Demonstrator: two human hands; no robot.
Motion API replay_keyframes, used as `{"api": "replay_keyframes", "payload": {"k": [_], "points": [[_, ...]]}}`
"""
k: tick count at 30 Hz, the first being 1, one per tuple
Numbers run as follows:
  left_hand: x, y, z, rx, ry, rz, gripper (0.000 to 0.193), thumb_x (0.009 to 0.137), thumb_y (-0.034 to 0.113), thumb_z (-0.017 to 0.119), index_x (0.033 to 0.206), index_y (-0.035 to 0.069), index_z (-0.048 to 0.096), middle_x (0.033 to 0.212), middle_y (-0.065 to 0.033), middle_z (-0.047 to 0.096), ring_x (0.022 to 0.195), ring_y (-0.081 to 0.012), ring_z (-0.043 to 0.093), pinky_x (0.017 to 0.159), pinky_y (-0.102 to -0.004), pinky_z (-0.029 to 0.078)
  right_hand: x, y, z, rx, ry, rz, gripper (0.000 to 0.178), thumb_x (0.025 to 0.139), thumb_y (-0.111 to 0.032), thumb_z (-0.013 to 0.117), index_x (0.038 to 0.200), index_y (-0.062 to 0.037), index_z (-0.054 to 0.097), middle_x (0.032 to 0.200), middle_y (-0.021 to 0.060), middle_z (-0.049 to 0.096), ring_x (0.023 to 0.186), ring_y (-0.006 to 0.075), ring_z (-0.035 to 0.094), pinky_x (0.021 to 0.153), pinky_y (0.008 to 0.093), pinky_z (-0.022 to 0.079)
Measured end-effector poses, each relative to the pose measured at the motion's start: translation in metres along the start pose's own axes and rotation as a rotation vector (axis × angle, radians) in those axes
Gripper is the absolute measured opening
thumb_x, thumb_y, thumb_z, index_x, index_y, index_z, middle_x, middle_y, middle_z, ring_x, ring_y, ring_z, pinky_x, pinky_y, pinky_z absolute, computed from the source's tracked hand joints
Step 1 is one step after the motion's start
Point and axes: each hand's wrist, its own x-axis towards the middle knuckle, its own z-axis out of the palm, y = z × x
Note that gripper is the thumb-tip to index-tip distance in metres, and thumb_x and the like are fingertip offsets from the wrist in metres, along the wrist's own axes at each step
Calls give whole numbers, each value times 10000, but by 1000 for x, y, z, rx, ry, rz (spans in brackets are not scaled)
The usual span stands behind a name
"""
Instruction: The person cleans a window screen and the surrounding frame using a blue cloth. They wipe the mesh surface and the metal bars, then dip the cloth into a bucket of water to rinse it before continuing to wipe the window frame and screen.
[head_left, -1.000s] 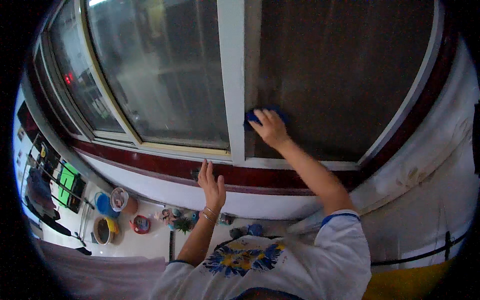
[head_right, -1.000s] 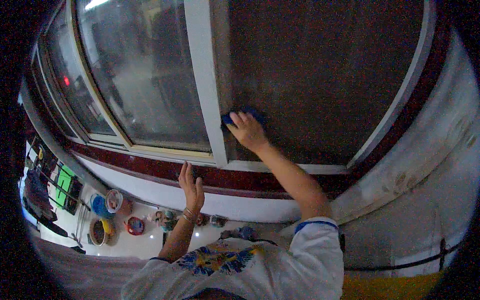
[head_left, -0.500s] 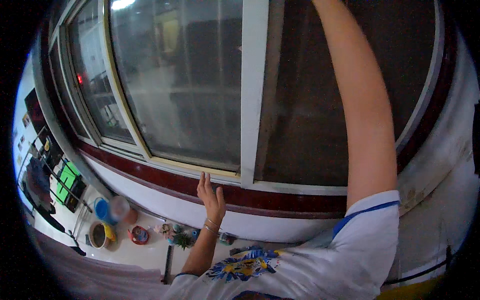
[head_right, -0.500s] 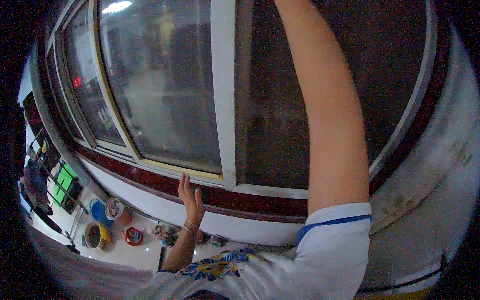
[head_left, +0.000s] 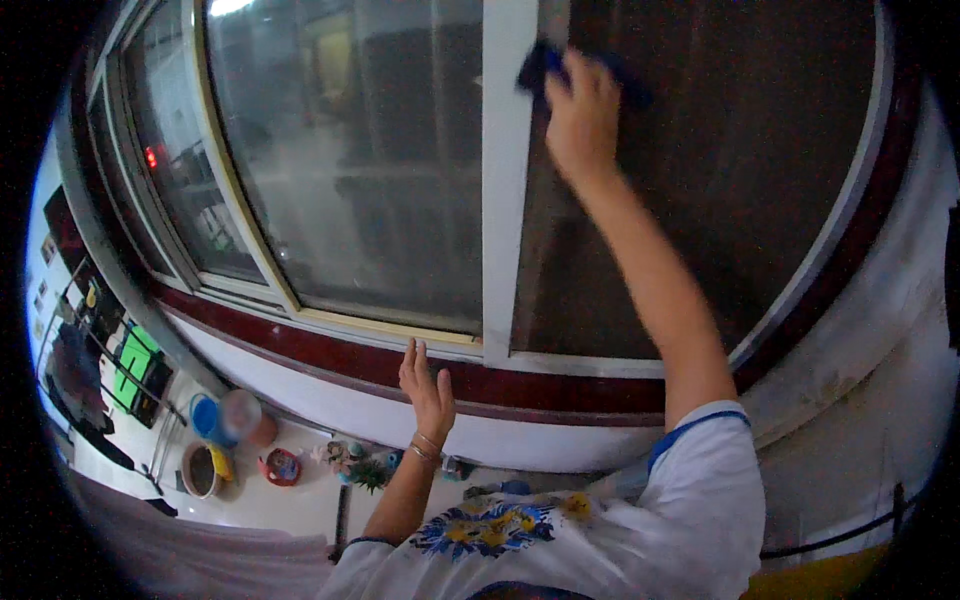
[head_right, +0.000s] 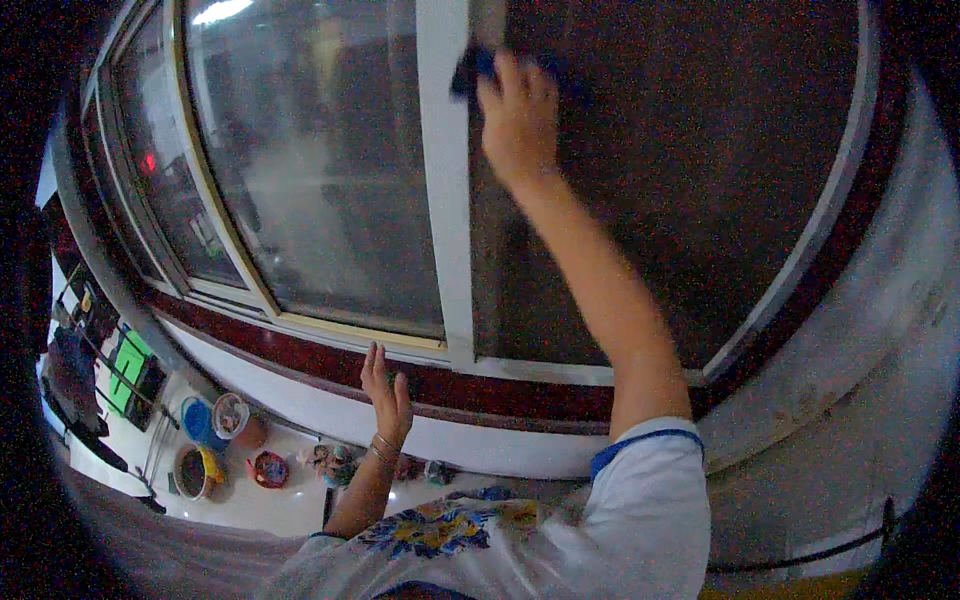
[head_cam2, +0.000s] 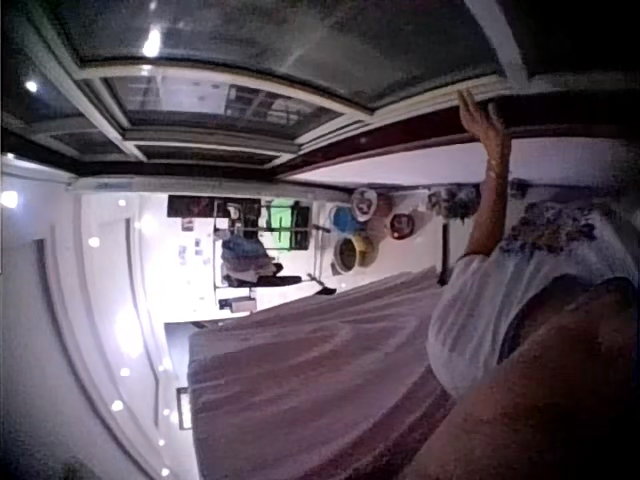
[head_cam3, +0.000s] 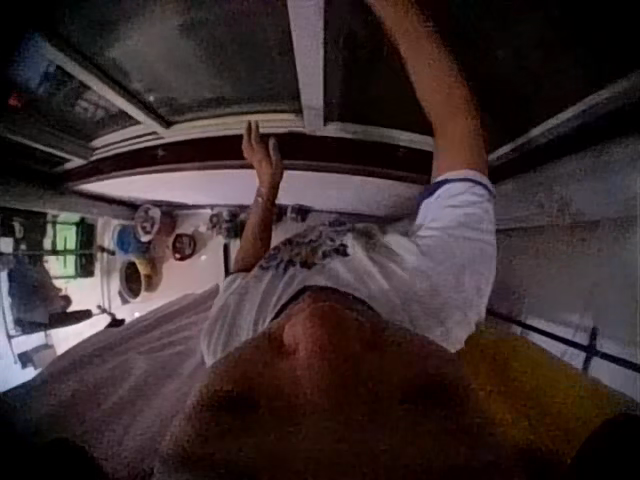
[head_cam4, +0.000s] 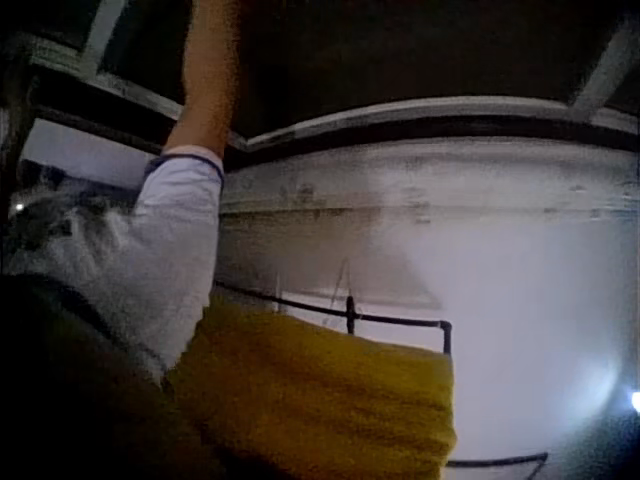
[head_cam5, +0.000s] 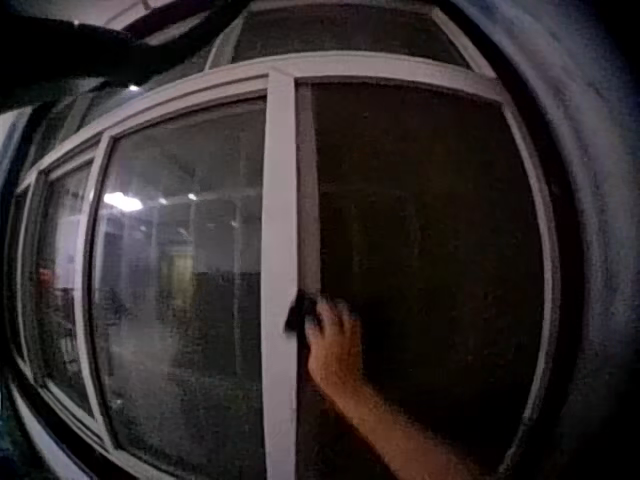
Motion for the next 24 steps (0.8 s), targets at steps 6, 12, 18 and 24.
{"api": "replay_keyframes", "payload": {"k": [6, 12, 18, 24], "points": [[3, 16, 7, -36, -72, 21, 514, 872, 210, 437, 1331, 18, 308, 1377, -207, 283, 1221, -363, 295, 1004, -465, 191, -223, -40, -46, 237, -360, -118, 177, 763, -159, 638, 889, -36, 629, 1080, 124, 515, 958, 323, 511, 808, 417, 447], [-2, 12, 7, -19, -67, 21, 519, 867, 213, 441, 1327, 12, 312, 1380, -204, 282, 1222, -364, 295, 1006, -458, 192, -153, -6, -44, 356, -176, 199, 393, 790, -178, 648, 1100, 32, 530, 1023, 211, 549, 931, 350, 532, 825, 421, 434], [-6, 7, -4, 27, -2, -28, 514, 870, 216, 441, 1325, 10, 316, 1380, -203, 283, 1233, -361, 284, 1010, -457, 185, 126, 94, -19, 87, 337, 62, 292, 857, -65, 442, 1106, 54, 539, 1199, 225, 443, 1092, 386, 421, 924, 444, 364], [-2, 17, 18, -48, -22, -12, 497, 880, 209, 430, 1320, 7, 320, 1383, -200, 279, 1241, -357, 274, 1016, -454, 177, 175, 146, -56, -222, 66, 25, 285, 880, -49, 412, 1102, -36, 589, 1215, 231, 423, 1097, 382, 423, 922, 423, 373]]}}
